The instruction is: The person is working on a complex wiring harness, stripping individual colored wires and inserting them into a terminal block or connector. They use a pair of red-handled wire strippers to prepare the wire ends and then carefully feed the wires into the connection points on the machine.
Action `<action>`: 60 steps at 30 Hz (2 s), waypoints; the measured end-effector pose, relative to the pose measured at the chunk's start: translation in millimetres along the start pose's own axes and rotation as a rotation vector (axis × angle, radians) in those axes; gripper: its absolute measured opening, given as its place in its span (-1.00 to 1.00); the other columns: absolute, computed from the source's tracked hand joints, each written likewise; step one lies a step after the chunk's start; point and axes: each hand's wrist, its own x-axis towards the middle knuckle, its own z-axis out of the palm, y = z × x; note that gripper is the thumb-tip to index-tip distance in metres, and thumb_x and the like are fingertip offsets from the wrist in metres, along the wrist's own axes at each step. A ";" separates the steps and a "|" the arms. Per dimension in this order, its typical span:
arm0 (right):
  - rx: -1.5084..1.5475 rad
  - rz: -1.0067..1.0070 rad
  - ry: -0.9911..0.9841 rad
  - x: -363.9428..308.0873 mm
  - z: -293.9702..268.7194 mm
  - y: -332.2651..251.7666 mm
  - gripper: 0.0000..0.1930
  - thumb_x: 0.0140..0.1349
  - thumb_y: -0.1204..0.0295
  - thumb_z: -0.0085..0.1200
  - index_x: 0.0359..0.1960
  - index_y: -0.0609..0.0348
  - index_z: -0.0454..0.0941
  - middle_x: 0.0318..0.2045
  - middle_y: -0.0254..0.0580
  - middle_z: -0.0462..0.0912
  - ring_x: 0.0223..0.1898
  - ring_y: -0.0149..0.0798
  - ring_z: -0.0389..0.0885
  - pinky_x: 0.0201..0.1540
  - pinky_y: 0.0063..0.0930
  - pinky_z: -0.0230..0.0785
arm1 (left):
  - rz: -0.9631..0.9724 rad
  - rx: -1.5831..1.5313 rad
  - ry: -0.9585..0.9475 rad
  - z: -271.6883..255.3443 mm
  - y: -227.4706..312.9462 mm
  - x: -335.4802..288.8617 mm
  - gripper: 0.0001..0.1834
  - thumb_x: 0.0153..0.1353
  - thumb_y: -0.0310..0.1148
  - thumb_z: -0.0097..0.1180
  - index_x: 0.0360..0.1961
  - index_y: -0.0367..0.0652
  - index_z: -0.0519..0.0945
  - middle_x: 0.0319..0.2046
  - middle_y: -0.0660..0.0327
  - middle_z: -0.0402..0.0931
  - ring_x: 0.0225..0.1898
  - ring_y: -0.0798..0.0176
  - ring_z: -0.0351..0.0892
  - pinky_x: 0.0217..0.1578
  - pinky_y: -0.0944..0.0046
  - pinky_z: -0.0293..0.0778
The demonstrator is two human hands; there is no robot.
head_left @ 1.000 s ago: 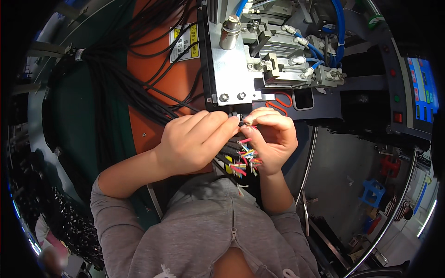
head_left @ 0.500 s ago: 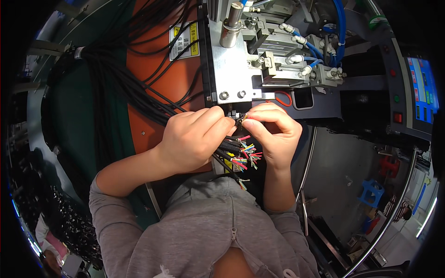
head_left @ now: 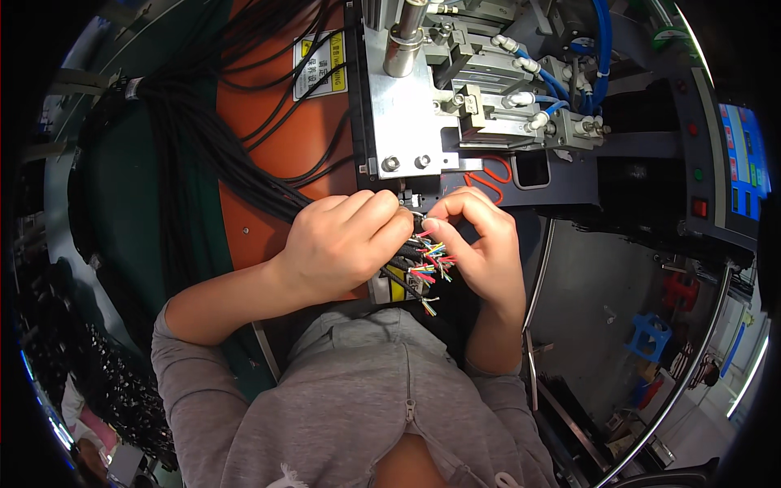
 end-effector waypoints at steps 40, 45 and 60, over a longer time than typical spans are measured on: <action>0.368 0.114 0.428 -5.6 39.6 34.4 -0.92 0.13 0.58 0.17 -0.41 0.29 0.51 -0.49 -0.31 0.53 -0.41 -0.48 0.44 -0.32 -0.62 0.29 | -0.154 0.368 -0.227 -3.6 16.4 -7.3 -0.79 -0.03 -0.46 0.18 -0.29 -0.22 0.61 -0.53 0.32 0.38 -0.54 0.40 0.46 -0.54 0.36 0.33; 0.177 -0.393 -0.027 7.1 17.0 24.3 -0.69 -0.20 0.64 0.21 -0.30 0.26 0.66 -0.34 -0.13 0.67 -0.29 -0.17 0.61 -0.17 -0.36 0.42 | -0.150 0.232 -0.153 -2.5 4.9 -5.4 -0.79 -0.09 -0.47 0.16 -0.35 -0.26 0.58 -0.56 0.33 0.33 -0.54 0.40 0.43 -0.52 0.38 0.34; 0.620 -0.156 0.506 -4.2 39.5 -11.8 -0.74 -0.15 0.65 0.36 -0.35 0.31 0.61 -0.44 -0.15 0.66 -0.40 -0.27 0.62 -0.33 -0.47 0.43 | -0.009 -0.172 0.110 -5.3 -3.9 0.6 -0.74 -0.03 -0.45 0.28 -0.27 -0.32 0.60 -0.48 0.16 0.54 -0.52 0.24 0.55 -0.56 0.35 0.44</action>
